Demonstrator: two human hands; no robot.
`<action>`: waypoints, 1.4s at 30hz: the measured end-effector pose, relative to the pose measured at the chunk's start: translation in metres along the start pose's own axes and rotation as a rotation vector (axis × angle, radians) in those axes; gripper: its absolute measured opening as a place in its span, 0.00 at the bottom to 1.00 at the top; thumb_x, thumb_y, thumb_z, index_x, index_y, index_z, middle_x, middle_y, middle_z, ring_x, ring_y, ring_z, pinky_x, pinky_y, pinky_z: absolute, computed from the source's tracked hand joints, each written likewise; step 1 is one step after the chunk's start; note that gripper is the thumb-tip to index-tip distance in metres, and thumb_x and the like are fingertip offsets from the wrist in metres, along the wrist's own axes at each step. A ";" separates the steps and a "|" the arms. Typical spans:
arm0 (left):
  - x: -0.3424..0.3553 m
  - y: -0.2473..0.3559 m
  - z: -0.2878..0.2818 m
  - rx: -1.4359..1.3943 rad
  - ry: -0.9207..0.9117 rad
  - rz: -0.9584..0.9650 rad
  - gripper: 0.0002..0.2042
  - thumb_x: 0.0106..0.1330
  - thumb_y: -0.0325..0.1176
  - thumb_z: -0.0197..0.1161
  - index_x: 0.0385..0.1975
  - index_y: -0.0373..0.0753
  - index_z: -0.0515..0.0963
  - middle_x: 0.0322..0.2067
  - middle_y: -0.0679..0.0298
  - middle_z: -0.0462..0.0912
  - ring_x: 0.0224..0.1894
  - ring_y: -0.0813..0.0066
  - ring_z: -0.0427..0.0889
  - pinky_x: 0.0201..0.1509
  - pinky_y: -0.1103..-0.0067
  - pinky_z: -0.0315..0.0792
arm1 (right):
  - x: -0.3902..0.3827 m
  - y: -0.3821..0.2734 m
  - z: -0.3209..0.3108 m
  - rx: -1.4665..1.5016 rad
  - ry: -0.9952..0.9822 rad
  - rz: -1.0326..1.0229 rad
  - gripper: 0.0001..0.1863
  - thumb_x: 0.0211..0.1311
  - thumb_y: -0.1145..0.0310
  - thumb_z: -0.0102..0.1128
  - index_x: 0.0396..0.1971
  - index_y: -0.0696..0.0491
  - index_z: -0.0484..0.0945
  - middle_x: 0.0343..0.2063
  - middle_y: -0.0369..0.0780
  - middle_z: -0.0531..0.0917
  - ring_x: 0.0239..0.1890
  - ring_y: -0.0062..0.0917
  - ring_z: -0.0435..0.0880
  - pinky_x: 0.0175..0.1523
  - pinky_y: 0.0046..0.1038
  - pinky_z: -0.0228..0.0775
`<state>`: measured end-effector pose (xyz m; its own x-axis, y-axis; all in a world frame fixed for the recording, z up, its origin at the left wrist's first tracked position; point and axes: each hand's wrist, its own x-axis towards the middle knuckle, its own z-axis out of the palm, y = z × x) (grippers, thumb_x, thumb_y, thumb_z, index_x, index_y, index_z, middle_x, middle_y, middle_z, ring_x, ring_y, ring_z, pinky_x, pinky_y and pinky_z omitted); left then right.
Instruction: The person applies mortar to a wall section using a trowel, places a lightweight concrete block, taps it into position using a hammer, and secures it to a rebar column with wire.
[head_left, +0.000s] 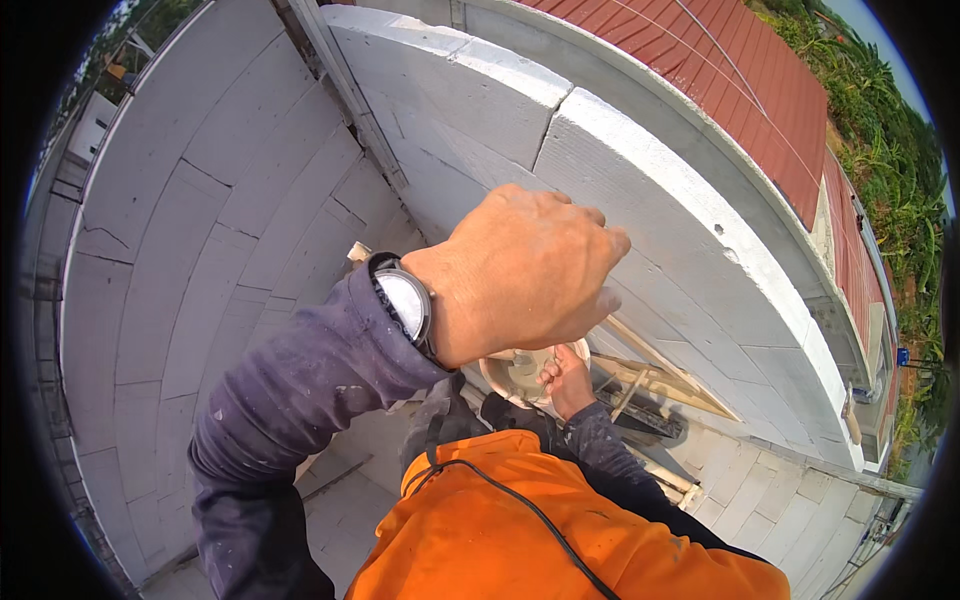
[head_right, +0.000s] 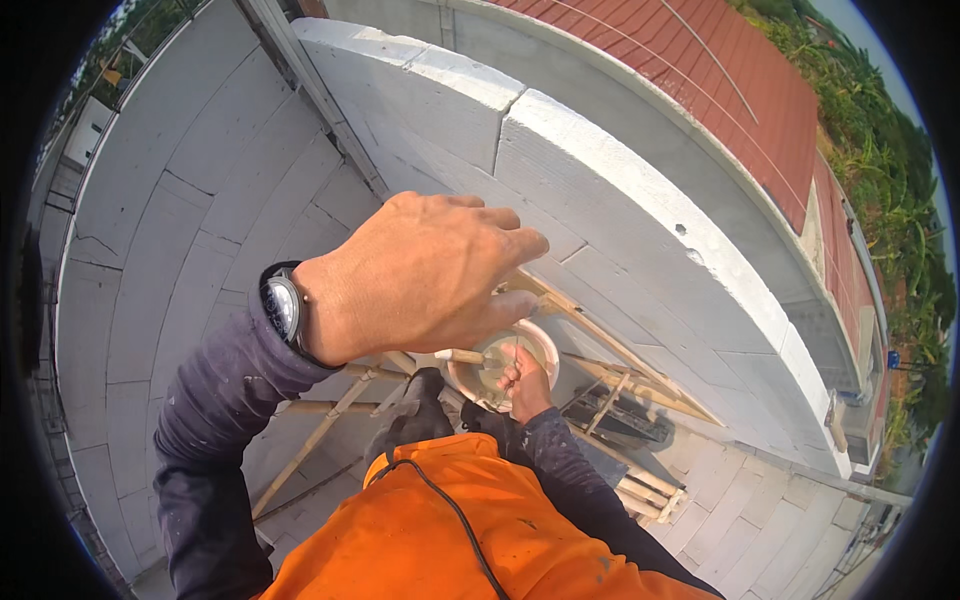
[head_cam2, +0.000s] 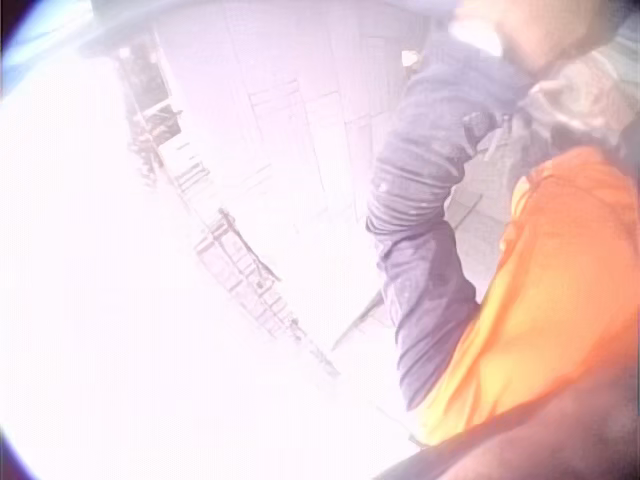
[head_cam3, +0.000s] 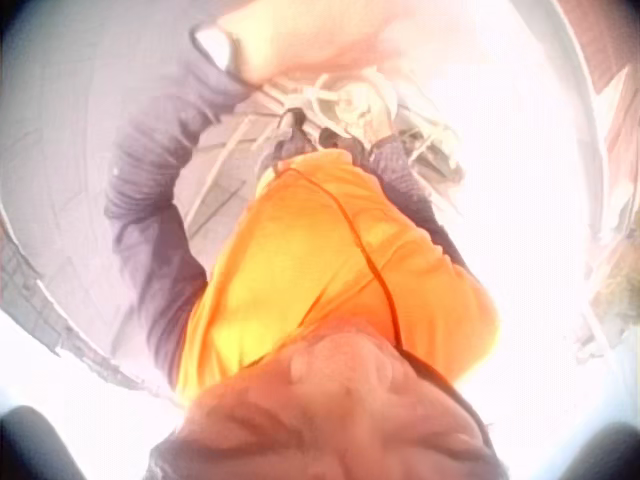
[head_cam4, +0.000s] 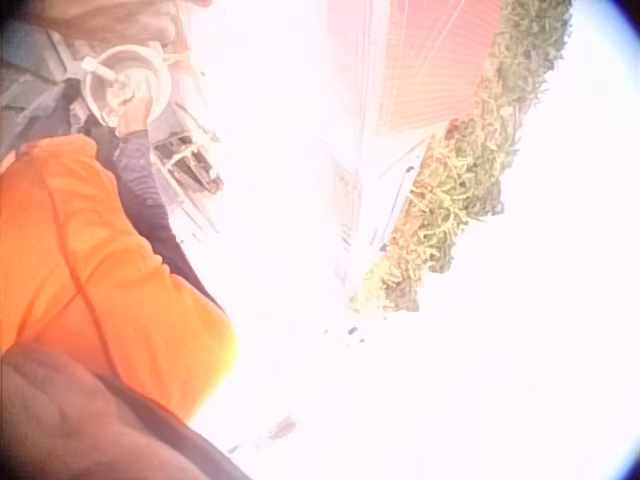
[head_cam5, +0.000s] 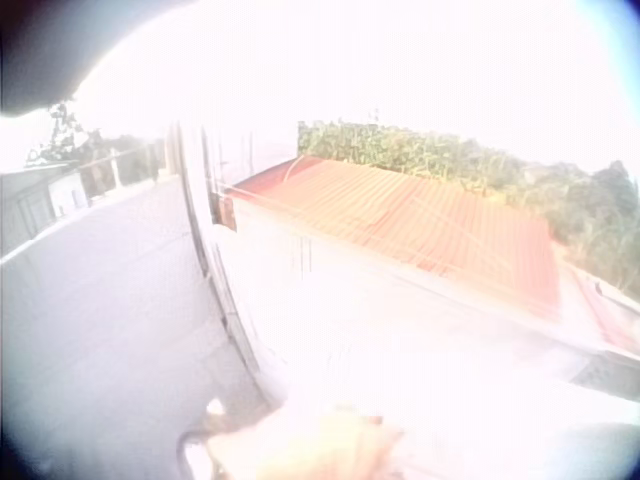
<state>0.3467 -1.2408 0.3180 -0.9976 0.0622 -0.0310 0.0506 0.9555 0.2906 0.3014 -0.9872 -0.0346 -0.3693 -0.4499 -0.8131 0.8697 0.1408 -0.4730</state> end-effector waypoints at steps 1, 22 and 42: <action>-0.020 -0.049 0.040 -0.148 0.152 -0.138 0.22 0.72 0.43 0.64 0.59 0.35 0.81 0.51 0.50 0.88 0.53 0.54 0.88 0.56 0.64 0.83 | -0.019 -0.011 0.015 0.058 -0.005 0.043 0.28 0.80 0.52 0.51 0.68 0.55 0.73 0.21 0.25 0.61 0.26 0.16 0.64 0.38 0.26 0.61; -0.087 -0.075 0.220 -1.459 0.647 -0.521 0.28 0.63 0.33 0.74 0.64 0.33 0.77 0.54 0.60 0.84 0.57 0.73 0.81 0.64 0.74 0.74 | -0.136 -0.202 0.201 -1.278 -0.545 -0.794 0.17 0.64 0.70 0.55 0.46 0.58 0.89 0.27 0.37 0.83 0.32 0.17 0.77 0.40 0.24 0.71; -0.118 -0.063 0.216 -1.323 1.243 -0.834 0.26 0.63 0.24 0.66 0.64 0.30 0.78 0.55 0.64 0.85 0.55 0.75 0.81 0.64 0.78 0.71 | -0.061 -0.093 0.173 -1.991 -0.275 -0.933 0.27 0.58 0.45 0.69 0.37 0.59 0.90 0.35 0.53 0.89 0.45 0.49 0.88 0.49 0.48 0.79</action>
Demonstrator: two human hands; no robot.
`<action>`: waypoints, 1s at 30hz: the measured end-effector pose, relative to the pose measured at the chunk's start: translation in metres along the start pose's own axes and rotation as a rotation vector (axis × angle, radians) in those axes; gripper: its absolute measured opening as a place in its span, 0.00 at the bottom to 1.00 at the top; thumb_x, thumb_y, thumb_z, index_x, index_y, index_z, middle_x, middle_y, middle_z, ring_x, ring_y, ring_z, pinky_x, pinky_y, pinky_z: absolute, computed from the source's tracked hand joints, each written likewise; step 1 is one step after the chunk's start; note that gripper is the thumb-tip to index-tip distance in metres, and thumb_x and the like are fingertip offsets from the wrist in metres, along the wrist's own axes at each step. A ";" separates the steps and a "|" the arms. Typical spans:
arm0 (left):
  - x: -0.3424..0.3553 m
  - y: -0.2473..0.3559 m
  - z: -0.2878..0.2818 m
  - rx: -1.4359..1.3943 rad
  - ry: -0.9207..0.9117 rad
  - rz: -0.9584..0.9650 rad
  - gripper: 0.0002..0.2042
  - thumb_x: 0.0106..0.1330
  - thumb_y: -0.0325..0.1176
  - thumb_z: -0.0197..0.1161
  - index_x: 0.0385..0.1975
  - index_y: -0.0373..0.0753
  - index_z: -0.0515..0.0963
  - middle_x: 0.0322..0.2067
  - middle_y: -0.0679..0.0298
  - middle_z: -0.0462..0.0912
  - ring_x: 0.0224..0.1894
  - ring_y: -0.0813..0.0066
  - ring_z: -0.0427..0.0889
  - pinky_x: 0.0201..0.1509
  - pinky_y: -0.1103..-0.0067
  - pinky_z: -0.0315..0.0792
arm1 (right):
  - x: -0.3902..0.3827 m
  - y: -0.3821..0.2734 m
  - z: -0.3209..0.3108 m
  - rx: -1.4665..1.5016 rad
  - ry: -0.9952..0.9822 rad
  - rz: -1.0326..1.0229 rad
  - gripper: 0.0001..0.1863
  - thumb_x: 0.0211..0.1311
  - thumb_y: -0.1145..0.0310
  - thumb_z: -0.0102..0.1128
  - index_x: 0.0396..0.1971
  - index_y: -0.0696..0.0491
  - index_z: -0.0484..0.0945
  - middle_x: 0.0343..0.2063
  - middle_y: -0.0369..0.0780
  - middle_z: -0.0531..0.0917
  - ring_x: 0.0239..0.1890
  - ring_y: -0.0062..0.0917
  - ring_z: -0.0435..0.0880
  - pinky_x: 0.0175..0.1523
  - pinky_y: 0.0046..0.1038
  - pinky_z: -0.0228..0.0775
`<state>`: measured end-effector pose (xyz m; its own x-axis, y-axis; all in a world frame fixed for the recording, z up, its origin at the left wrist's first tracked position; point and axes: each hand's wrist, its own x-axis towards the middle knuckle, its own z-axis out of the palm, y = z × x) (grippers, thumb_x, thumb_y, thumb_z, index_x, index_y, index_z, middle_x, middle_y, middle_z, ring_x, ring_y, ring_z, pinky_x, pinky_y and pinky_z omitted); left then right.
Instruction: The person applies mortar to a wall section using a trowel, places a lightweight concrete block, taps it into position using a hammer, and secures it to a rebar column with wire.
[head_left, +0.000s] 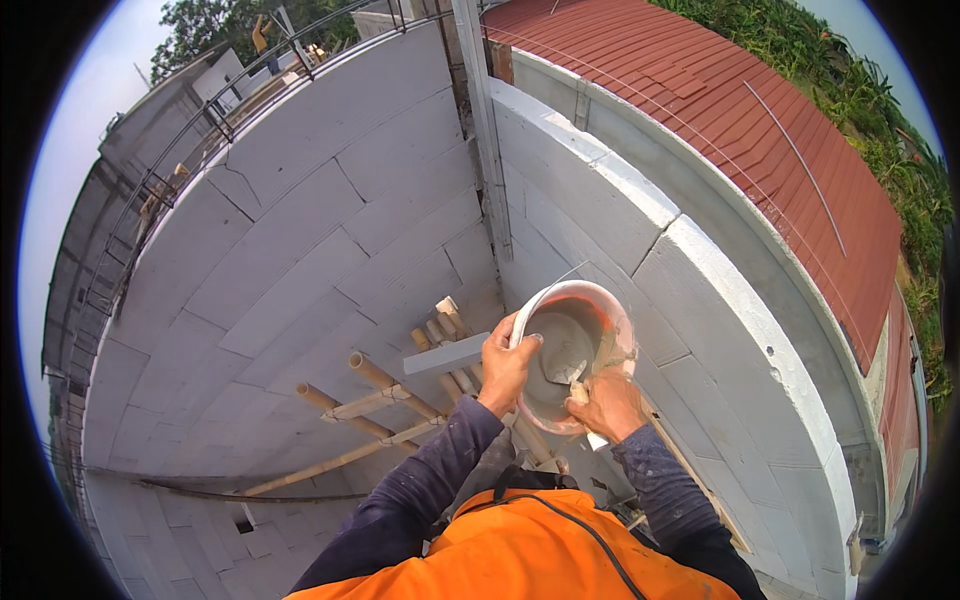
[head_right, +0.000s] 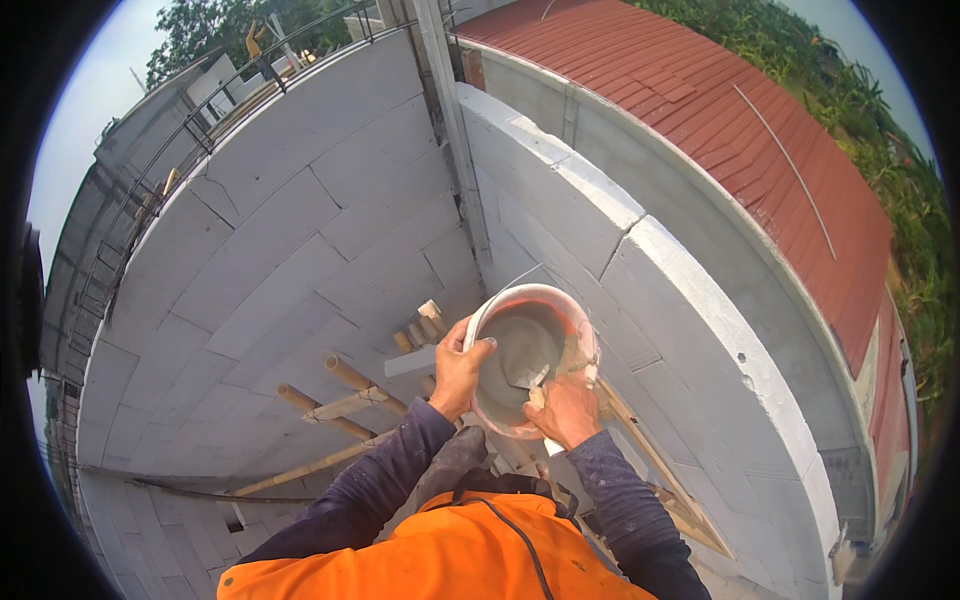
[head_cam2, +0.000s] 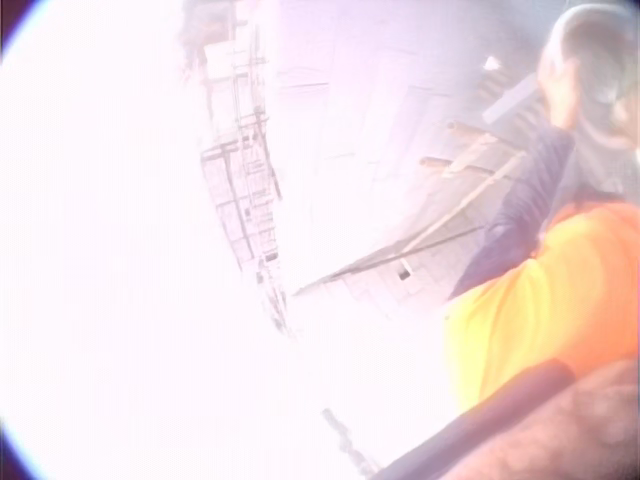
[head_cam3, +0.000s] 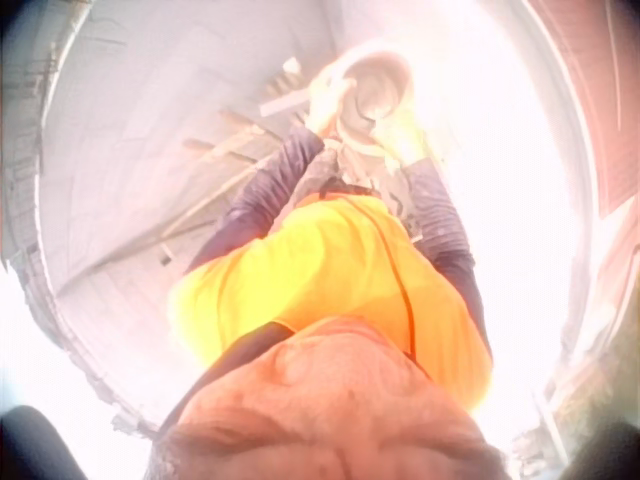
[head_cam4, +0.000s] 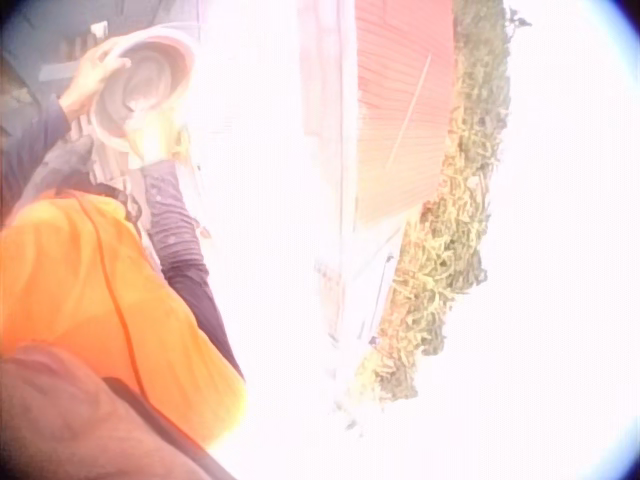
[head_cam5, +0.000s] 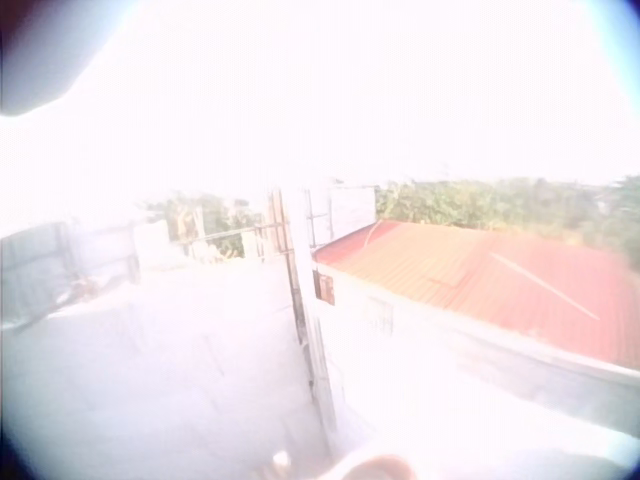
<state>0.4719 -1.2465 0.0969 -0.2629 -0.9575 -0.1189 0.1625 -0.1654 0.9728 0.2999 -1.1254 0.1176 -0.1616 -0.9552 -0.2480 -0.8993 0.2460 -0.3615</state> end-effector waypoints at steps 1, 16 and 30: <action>0.003 0.002 -0.007 -0.030 0.027 -0.001 0.26 0.63 0.23 0.66 0.64 0.31 0.78 0.55 0.64 0.85 0.55 0.76 0.81 0.64 0.78 0.71 | 0.004 0.005 0.000 0.002 0.055 -0.036 0.25 0.61 0.50 0.67 0.45 0.58 0.86 0.36 0.52 0.89 0.44 0.51 0.88 0.49 0.50 0.79; 0.131 0.046 -0.057 -0.110 0.059 0.064 0.26 0.63 0.24 0.65 0.63 0.29 0.77 0.53 0.62 0.84 0.51 0.77 0.81 0.59 0.78 0.74 | 0.143 -0.023 -0.035 0.252 -0.298 0.016 0.34 0.71 0.36 0.58 0.53 0.57 0.81 0.40 0.57 0.88 0.48 0.51 0.88 0.53 0.47 0.78; 0.277 0.129 -0.097 -0.266 0.198 0.193 0.26 0.62 0.24 0.64 0.63 0.31 0.77 0.53 0.62 0.83 0.52 0.75 0.80 0.60 0.77 0.73 | 0.234 -0.103 -0.173 0.488 -0.107 0.234 0.29 0.73 0.37 0.57 0.46 0.52 0.82 0.22 0.36 0.78 0.23 0.24 0.81 0.30 0.32 0.73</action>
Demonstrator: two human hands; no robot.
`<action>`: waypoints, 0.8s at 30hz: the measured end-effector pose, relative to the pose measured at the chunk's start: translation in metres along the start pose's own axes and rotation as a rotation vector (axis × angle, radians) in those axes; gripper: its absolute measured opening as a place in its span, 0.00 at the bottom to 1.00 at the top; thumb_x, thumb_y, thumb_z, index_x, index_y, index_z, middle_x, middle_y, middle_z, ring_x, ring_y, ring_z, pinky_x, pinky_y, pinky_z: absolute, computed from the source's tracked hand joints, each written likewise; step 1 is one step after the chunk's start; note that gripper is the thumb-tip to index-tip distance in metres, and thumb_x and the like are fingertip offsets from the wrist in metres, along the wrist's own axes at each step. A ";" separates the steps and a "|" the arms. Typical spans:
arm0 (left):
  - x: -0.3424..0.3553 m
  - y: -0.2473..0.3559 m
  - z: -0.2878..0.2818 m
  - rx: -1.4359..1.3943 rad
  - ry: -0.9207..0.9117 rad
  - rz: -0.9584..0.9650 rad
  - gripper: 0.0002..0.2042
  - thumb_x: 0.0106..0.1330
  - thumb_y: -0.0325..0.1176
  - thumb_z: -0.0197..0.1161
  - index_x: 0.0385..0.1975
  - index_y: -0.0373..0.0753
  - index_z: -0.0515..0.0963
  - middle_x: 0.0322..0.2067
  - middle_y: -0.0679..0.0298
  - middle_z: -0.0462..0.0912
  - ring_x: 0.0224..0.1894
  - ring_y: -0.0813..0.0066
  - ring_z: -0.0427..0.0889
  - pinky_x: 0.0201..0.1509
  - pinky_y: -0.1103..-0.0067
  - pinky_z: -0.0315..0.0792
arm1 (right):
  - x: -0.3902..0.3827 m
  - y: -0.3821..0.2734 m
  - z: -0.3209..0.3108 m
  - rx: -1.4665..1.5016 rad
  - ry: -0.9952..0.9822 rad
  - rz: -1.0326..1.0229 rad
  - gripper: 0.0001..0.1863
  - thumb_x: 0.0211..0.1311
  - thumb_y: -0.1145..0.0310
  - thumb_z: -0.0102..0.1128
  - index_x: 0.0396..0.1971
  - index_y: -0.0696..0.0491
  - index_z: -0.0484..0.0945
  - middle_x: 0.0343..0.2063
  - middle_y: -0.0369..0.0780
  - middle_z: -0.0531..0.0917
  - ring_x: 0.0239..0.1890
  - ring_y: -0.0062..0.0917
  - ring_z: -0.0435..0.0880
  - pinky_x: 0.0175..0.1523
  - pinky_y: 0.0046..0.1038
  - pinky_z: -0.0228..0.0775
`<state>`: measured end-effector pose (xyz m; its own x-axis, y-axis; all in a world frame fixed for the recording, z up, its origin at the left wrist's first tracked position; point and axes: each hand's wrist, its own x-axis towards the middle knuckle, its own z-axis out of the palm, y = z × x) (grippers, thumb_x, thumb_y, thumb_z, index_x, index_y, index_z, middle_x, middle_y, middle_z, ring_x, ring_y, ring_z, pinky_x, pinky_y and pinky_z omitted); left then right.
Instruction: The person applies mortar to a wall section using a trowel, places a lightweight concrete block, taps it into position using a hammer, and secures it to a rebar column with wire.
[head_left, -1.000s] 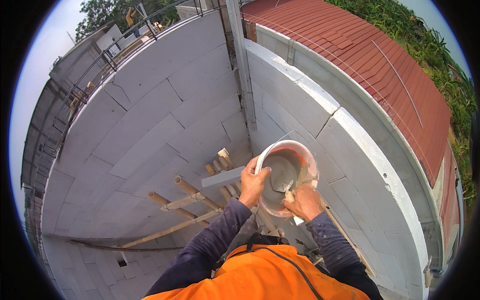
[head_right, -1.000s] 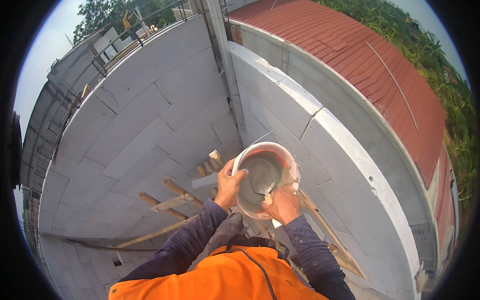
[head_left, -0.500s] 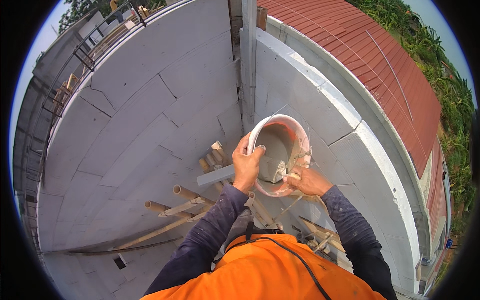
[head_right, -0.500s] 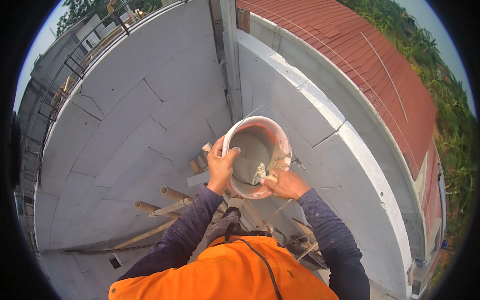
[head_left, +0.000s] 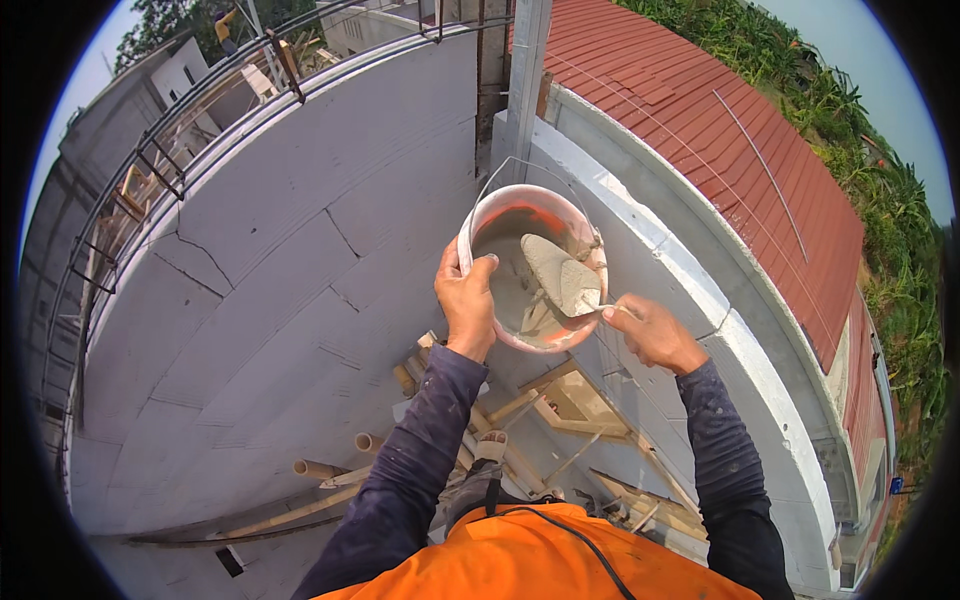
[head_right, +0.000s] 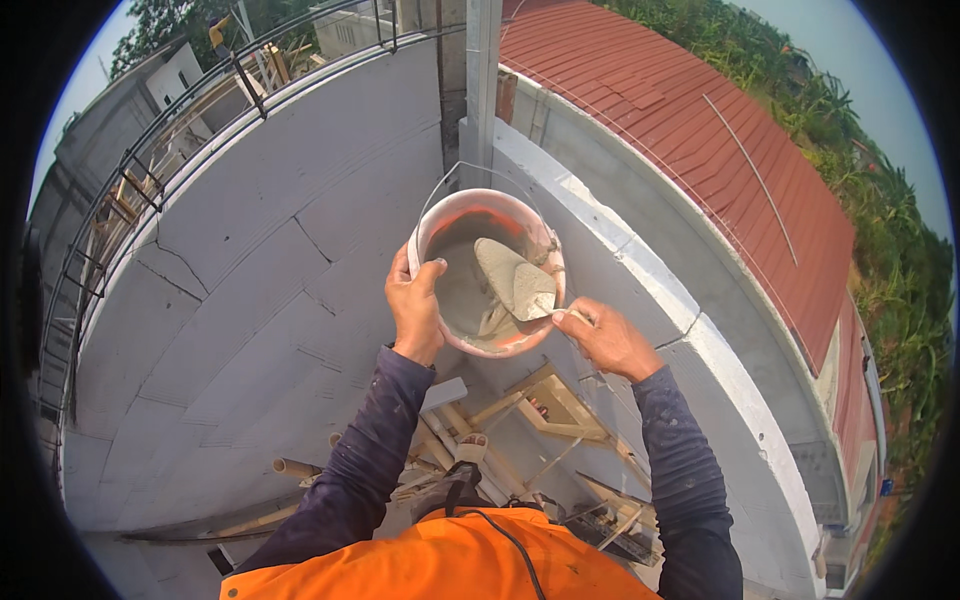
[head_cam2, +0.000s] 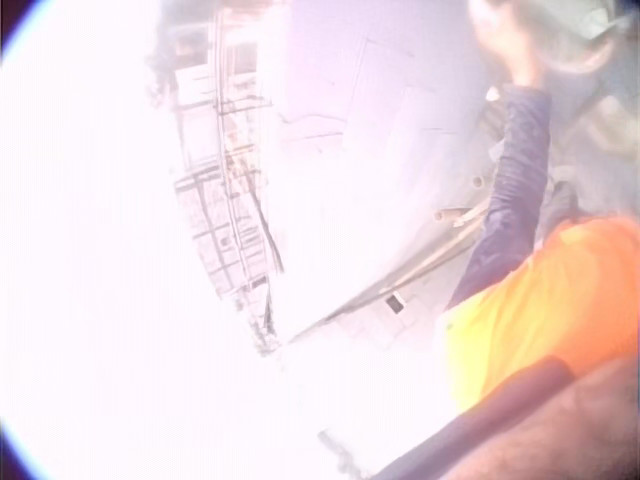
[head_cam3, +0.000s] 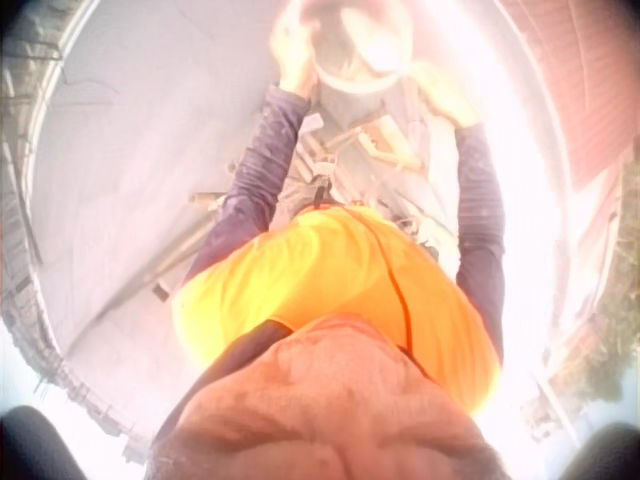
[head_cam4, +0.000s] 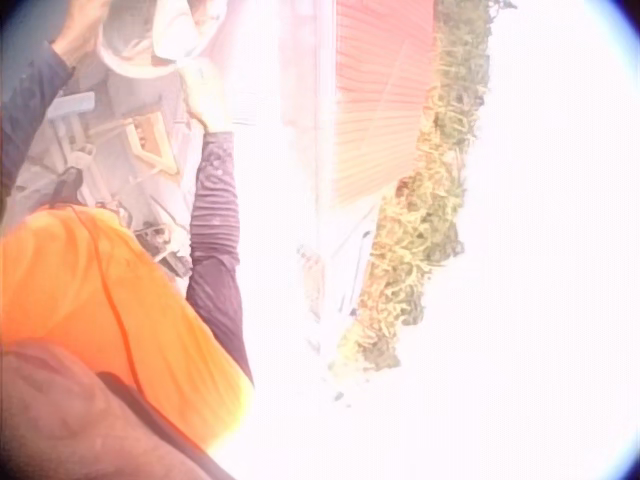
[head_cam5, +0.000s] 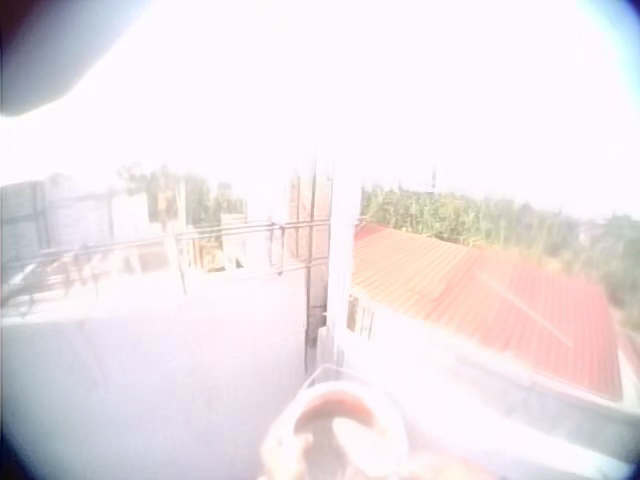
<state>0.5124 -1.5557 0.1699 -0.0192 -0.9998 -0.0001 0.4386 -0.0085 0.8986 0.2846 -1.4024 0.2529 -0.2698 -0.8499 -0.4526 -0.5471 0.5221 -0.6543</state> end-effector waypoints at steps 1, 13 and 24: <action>0.009 0.003 0.003 -0.022 0.009 0.008 0.26 0.62 0.24 0.64 0.63 0.31 0.77 0.52 0.62 0.83 0.52 0.75 0.80 0.60 0.77 0.73 | 0.002 -0.010 -0.008 0.074 -0.017 0.033 0.28 0.74 0.37 0.57 0.45 0.52 0.82 0.20 0.34 0.76 0.20 0.21 0.78 0.26 0.29 0.71; 0.061 -0.002 -0.002 -0.165 0.068 -0.068 0.27 0.61 0.22 0.63 0.64 0.33 0.76 0.54 0.60 0.83 0.56 0.71 0.80 0.66 0.73 0.71 | 0.066 -0.070 -0.083 0.215 0.050 -0.067 0.25 0.79 0.41 0.50 0.42 0.51 0.79 0.16 0.30 0.72 0.09 0.13 0.70 0.14 0.19 0.66; 0.059 -0.038 -0.034 -0.170 0.107 -0.140 0.28 0.60 0.23 0.61 0.64 0.33 0.76 0.52 0.58 0.83 0.54 0.70 0.80 0.63 0.72 0.74 | 0.219 -0.155 -0.106 -0.400 0.269 -0.084 0.26 0.71 0.48 0.56 0.54 0.54 0.82 0.32 0.44 0.84 0.28 0.28 0.85 0.31 0.35 0.75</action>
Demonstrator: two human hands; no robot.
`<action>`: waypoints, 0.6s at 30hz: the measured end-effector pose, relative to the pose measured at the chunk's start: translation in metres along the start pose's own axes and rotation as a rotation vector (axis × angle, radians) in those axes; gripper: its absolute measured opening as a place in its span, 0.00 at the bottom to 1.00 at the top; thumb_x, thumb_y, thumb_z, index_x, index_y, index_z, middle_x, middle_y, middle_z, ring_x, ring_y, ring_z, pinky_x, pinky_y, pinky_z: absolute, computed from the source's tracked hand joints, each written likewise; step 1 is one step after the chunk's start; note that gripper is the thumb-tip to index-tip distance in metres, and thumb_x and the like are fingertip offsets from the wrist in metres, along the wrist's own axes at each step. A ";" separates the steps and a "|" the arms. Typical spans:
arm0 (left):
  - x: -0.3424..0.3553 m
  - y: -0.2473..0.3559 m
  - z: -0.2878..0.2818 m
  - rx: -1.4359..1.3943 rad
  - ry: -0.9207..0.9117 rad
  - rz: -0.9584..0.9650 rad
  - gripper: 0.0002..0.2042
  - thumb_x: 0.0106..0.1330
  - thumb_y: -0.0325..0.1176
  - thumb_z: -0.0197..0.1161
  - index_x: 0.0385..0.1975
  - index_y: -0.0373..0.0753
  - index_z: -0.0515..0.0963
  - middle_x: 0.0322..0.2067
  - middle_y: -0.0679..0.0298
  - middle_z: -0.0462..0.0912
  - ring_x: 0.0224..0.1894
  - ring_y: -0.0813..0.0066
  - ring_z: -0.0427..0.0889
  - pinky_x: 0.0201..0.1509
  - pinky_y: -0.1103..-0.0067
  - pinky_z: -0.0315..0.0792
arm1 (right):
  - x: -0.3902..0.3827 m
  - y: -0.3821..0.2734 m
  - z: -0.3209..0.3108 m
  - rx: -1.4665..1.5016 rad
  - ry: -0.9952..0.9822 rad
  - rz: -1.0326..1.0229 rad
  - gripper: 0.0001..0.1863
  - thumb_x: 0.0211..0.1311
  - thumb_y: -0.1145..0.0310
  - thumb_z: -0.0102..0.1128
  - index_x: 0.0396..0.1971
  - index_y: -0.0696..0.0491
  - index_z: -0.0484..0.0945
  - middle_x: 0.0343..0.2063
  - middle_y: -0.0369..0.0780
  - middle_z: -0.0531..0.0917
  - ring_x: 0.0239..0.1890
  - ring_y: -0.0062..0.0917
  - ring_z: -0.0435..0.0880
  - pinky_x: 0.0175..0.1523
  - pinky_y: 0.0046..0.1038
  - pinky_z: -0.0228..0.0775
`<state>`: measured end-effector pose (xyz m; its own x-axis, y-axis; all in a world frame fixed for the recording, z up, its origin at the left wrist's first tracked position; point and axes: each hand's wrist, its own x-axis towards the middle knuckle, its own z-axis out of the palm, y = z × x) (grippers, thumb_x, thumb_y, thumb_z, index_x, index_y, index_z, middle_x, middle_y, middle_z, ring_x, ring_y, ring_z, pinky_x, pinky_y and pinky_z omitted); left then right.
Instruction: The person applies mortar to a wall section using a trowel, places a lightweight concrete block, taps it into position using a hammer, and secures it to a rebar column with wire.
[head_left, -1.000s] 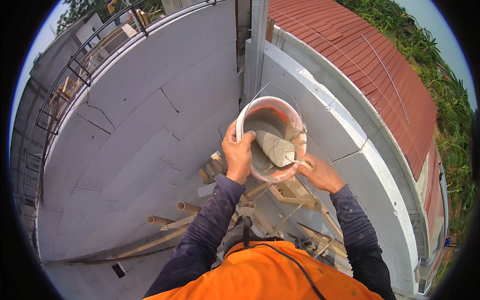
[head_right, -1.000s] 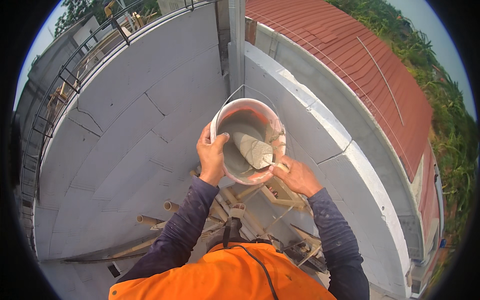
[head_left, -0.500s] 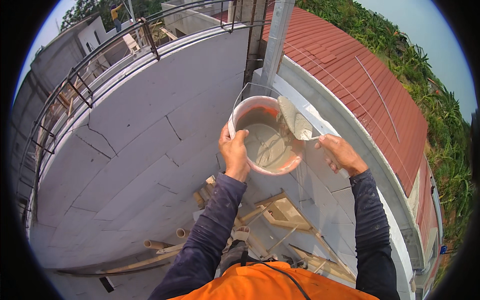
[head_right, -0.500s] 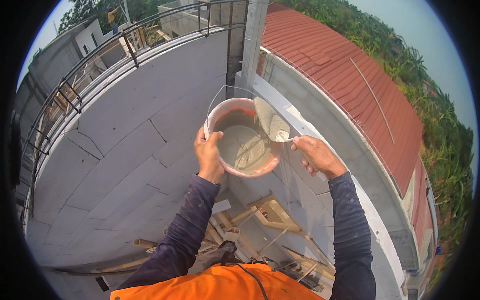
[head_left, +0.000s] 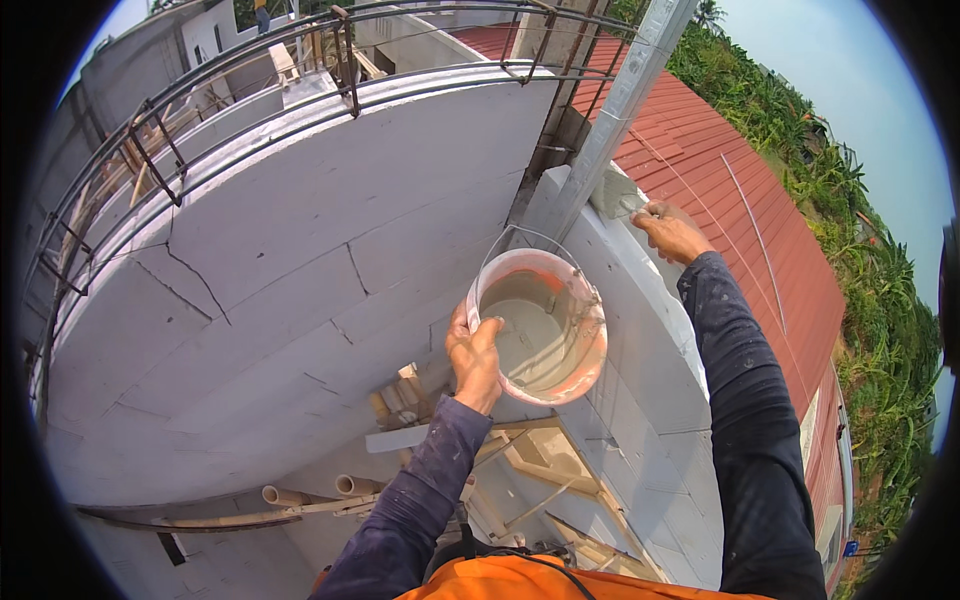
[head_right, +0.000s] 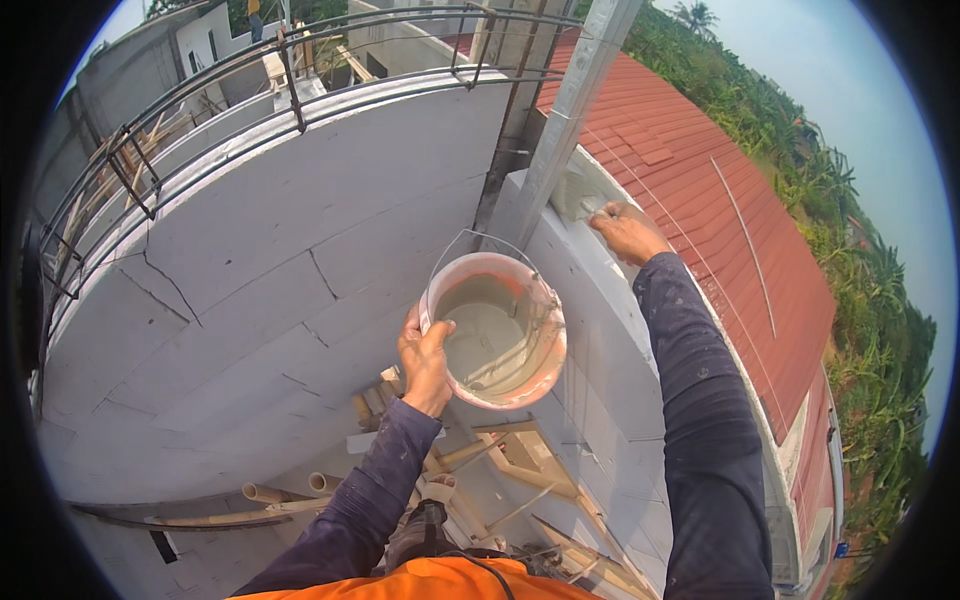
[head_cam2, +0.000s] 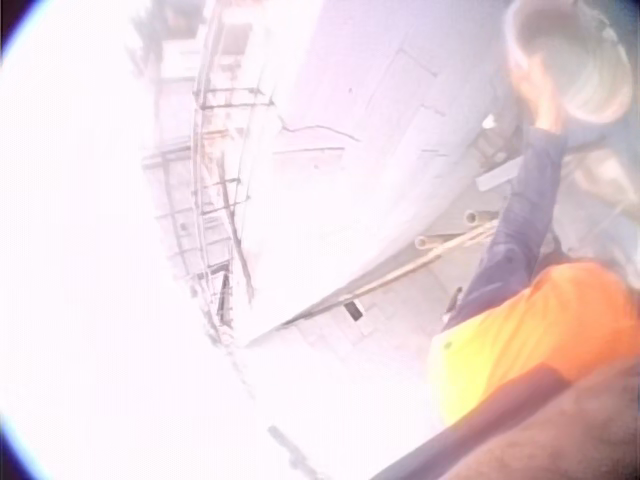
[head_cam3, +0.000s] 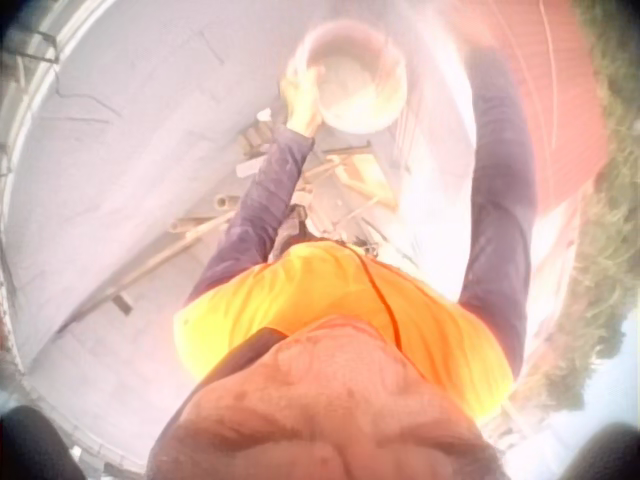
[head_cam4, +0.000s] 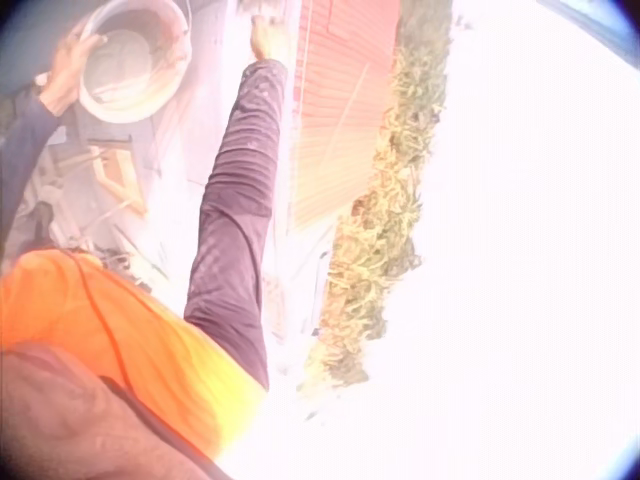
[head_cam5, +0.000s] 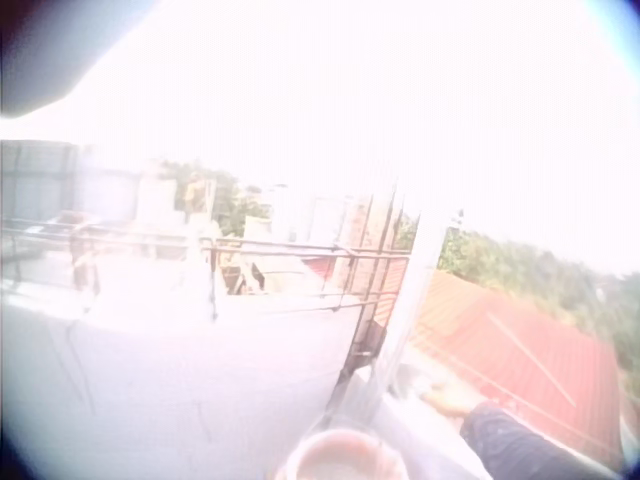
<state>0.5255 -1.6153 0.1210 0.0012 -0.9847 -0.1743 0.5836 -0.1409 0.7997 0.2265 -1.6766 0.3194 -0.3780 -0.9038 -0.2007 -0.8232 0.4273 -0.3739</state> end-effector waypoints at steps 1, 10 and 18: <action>-0.002 -0.003 -0.003 -0.001 0.019 0.011 0.26 0.60 0.23 0.62 0.62 0.33 0.77 0.51 0.60 0.83 0.52 0.71 0.81 0.60 0.73 0.74 | 0.014 0.003 0.006 -0.121 0.077 -0.091 0.26 0.71 0.47 0.56 0.55 0.54 0.82 0.36 0.47 0.86 0.34 0.34 0.86 0.37 0.38 0.77; -0.010 -0.003 -0.022 0.020 0.056 -0.014 0.27 0.60 0.21 0.61 0.64 0.33 0.77 0.49 0.61 0.84 0.50 0.73 0.81 0.58 0.75 0.74 | -0.005 -0.003 0.023 -0.436 0.228 -0.173 0.26 0.71 0.48 0.55 0.58 0.51 0.82 0.47 0.54 0.88 0.52 0.52 0.86 0.59 0.49 0.76; -0.018 0.005 -0.015 0.054 0.010 0.033 0.29 0.59 0.21 0.60 0.65 0.30 0.75 0.54 0.56 0.83 0.55 0.68 0.82 0.64 0.73 0.74 | -0.072 0.040 0.023 -0.403 0.273 -0.103 0.24 0.70 0.50 0.56 0.57 0.50 0.83 0.42 0.54 0.89 0.48 0.52 0.88 0.54 0.51 0.77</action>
<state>0.5405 -1.5965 0.1200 0.0281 -0.9879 -0.1528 0.5384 -0.1138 0.8350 0.2310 -1.5936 0.2978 -0.3389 -0.9371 0.0834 -0.9400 0.3410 0.0116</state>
